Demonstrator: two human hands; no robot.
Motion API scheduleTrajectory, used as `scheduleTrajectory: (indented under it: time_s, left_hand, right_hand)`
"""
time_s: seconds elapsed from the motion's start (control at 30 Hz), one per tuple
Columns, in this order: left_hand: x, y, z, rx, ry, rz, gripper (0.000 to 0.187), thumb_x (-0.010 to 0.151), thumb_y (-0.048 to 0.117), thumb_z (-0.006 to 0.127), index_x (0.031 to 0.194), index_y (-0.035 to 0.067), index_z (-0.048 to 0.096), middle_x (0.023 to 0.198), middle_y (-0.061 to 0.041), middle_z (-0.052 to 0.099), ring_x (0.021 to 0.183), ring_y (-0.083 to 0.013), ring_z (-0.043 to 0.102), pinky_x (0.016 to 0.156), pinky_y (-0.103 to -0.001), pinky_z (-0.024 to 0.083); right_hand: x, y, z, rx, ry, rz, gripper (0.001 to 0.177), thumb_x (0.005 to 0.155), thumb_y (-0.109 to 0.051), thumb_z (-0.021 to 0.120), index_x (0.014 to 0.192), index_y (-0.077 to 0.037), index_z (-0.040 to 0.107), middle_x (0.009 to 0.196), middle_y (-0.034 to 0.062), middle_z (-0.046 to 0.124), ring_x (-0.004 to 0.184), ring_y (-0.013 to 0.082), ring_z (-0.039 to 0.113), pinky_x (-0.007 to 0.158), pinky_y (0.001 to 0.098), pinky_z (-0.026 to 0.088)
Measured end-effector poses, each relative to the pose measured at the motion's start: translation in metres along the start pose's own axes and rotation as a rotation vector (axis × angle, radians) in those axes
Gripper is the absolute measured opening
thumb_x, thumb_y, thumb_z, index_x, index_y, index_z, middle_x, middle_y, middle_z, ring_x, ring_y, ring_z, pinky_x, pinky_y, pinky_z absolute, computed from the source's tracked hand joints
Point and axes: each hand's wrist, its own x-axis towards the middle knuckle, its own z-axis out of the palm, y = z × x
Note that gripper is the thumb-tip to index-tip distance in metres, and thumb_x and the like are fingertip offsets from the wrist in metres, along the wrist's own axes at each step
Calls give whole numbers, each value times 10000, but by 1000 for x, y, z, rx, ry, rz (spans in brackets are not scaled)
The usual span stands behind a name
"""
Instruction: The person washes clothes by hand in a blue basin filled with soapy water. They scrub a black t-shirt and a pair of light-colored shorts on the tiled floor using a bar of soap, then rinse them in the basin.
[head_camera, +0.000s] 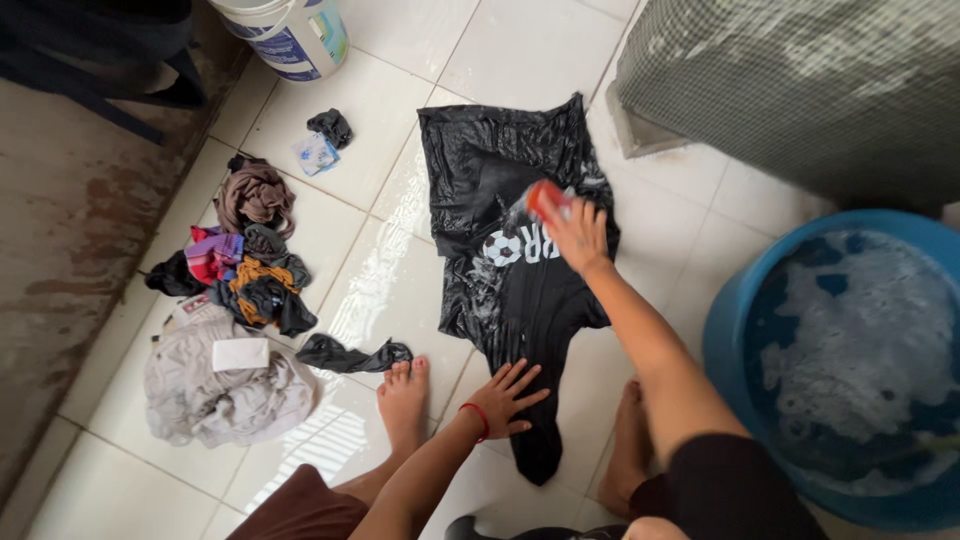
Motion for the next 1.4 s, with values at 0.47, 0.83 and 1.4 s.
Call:
scheduleTrajectory:
  time_s: [0.47, 0.83, 1.4]
  left_hand:
    - [1, -9, 12, 12, -84, 107, 1285, 638, 907, 613, 1652, 236, 195, 1719, -190, 1, 1561, -444, -70, 1204, -621, -26]
    - [8, -9, 15, -199, -282, 52, 1360, 578, 937, 575, 1677, 256, 154, 1708, -187, 49, 1553, -430, 9, 1216, -608, 30]
    - [31, -118, -57, -48, 441, -698, 73, 917, 131, 669, 949, 100, 727, 1042, -157, 698, 1015, -335, 670, 910, -441, 543]
  right_hand:
    - [-6, -97, 9, 271, 94, -483, 439, 1012, -472, 576, 1409, -360, 423, 1203, 98, 608, 1008, 331, 548, 846, 530, 433]
    - [-127, -146, -13, 271, -144, -712, 690, 941, -398, 576, 1573, -339, 306, 1191, 272, 581, 1035, 422, 580, 806, 613, 461]
    - [-65, -119, 4, 467, -99, 5, 808, 952, -505, 606, 1626, -214, 269, 1194, 194, 585, 1079, 397, 587, 910, 534, 469]
